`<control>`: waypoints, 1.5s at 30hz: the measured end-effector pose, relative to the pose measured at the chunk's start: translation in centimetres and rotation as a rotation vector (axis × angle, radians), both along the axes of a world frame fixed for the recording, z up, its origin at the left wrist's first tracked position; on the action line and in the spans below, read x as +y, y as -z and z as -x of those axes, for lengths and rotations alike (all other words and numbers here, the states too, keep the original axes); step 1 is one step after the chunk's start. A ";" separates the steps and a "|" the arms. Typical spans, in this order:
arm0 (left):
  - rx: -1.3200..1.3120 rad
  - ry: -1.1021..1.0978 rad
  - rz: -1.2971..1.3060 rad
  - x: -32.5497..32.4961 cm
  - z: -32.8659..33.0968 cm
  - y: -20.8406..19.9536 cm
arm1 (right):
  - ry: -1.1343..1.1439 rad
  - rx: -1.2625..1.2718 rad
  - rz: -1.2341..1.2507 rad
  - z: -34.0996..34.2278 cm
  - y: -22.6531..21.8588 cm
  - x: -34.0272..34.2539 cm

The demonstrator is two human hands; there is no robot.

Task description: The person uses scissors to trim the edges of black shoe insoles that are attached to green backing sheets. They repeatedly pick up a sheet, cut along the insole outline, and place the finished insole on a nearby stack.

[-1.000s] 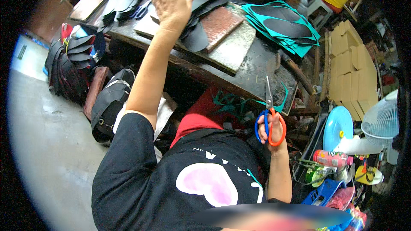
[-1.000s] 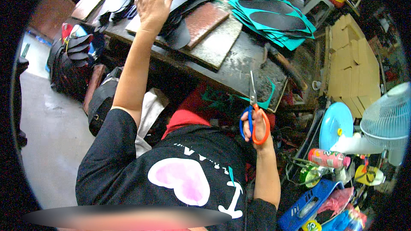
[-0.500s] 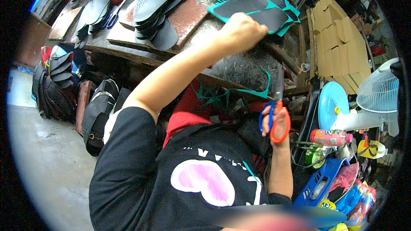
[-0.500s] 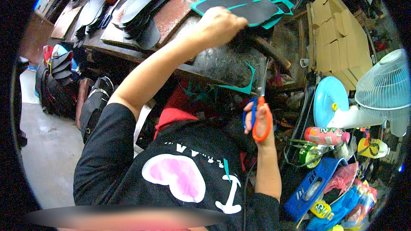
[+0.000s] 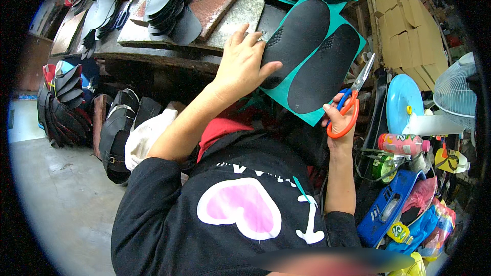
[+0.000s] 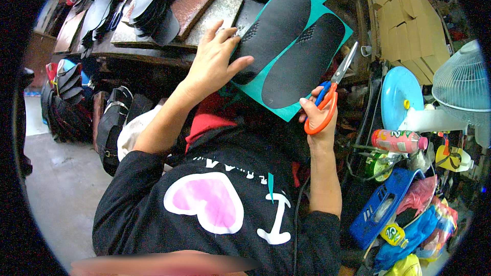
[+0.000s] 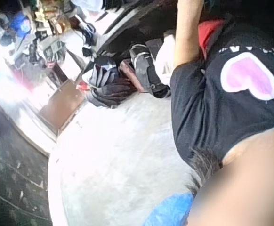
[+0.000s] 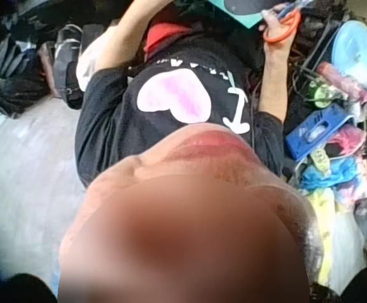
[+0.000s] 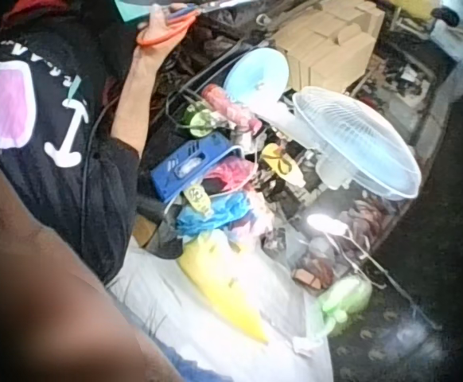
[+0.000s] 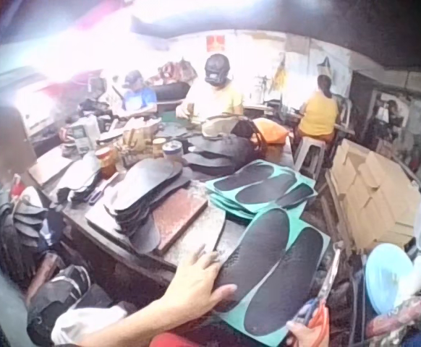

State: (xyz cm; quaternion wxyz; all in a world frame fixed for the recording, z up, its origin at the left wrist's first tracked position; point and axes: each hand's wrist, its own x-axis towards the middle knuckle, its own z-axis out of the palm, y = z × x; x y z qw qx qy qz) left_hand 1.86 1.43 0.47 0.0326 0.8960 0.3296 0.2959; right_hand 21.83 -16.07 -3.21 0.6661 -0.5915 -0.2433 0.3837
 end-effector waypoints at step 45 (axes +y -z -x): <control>-0.784 0.224 1.349 -5.2 0.3 -0.1 | -0.724 0.131 0.123 2.6 -0.7 -1.5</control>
